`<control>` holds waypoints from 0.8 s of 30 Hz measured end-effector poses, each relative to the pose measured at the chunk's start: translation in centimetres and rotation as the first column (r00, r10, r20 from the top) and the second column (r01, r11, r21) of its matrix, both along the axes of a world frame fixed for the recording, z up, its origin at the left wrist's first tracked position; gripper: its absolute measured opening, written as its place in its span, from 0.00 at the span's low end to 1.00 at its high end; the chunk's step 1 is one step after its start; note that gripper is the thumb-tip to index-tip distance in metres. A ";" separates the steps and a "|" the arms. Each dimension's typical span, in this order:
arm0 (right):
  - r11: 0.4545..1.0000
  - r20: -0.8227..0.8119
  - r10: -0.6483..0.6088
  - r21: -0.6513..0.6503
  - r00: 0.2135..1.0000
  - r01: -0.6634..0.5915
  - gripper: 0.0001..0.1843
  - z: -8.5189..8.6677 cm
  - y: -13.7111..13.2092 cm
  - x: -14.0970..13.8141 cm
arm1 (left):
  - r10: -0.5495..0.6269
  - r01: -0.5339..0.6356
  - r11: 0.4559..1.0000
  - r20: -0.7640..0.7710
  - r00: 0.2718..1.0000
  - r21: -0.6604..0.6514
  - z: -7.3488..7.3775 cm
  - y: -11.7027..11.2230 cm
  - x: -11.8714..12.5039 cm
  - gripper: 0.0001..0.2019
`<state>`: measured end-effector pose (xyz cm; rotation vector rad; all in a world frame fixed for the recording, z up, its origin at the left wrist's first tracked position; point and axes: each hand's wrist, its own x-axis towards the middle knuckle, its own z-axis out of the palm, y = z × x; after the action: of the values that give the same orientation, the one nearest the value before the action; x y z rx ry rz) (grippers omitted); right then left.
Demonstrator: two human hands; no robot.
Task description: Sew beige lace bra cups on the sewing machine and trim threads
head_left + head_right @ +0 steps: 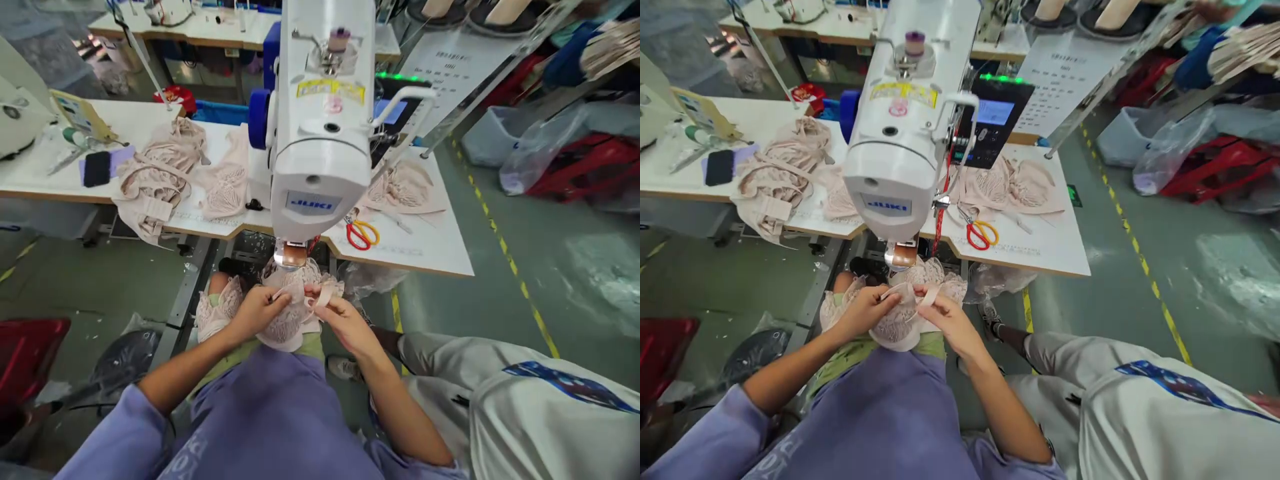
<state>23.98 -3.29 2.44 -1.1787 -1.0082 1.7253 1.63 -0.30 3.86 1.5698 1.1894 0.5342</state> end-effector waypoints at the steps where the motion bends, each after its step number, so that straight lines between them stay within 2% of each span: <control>1: 0.996 0.083 0.059 0.066 0.995 -0.065 0.17 0.3 0.0 -0.2 | -0.014 0.014 1.000 0.002 1.000 0.011 0.0 0.0 0.1 0.22; 3: 0.972 0.219 0.099 0.185 0.971 -0.141 0.15 0.9 0.1 -0.9 | -0.032 0.032 0.999 0.000 0.999 0.031 -0.1 -0.1 0.4 0.22; 5: 0.950 0.289 0.079 0.269 0.954 -0.161 0.16 1.2 0.4 -1.6 | -0.043 0.044 0.998 -0.011 0.999 0.045 0.0 -0.2 0.5 0.22; 11: 0.933 0.352 -0.031 0.346 0.936 -0.099 0.16 1.5 0.9 -2.3 | -0.142 0.144 0.985 -0.019 0.990 0.098 0.5 -0.1 0.1 0.19; 14: 0.957 0.219 -0.038 0.288 0.975 -0.027 0.14 1.0 1.1 -2.4 | -0.157 0.145 0.969 0.046 0.986 0.199 0.3 -0.5 0.6 0.13; 17: 0.985 0.053 -0.074 0.158 0.996 0.065 0.16 0.5 2.0 -2.3 | -0.003 -0.018 0.976 0.096 0.995 0.218 -0.7 -1.5 1.5 0.15; 19: 0.992 0.016 -0.065 0.107 0.998 0.063 0.19 0.5 3.0 -1.9 | 0.097 -0.120 0.959 0.102 0.990 0.258 -1.3 -1.8 1.9 0.17; 20: 0.995 0.012 -0.038 0.087 0.999 0.037 0.20 0.7 3.6 -1.6 | 0.103 -0.127 0.940 0.091 0.990 0.316 -1.4 -1.7 2.0 0.18; 22: 0.998 -0.006 -0.006 0.066 1.000 0.006 0.22 1.1 5.0 -0.8 | 0.035 -0.047 0.884 0.036 0.999 0.465 -1.2 -0.9 1.8 0.18; 24: 0.997 -0.021 -0.052 0.063 0.998 0.053 0.23 1.4 6.4 0.1 | -0.016 0.033 0.840 -0.035 0.999 0.541 -0.4 0.5 1.4 0.17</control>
<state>24.03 3.15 3.89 -1.1359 -1.0045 1.6488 3.04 0.17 3.48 2.0739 1.0888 0.8917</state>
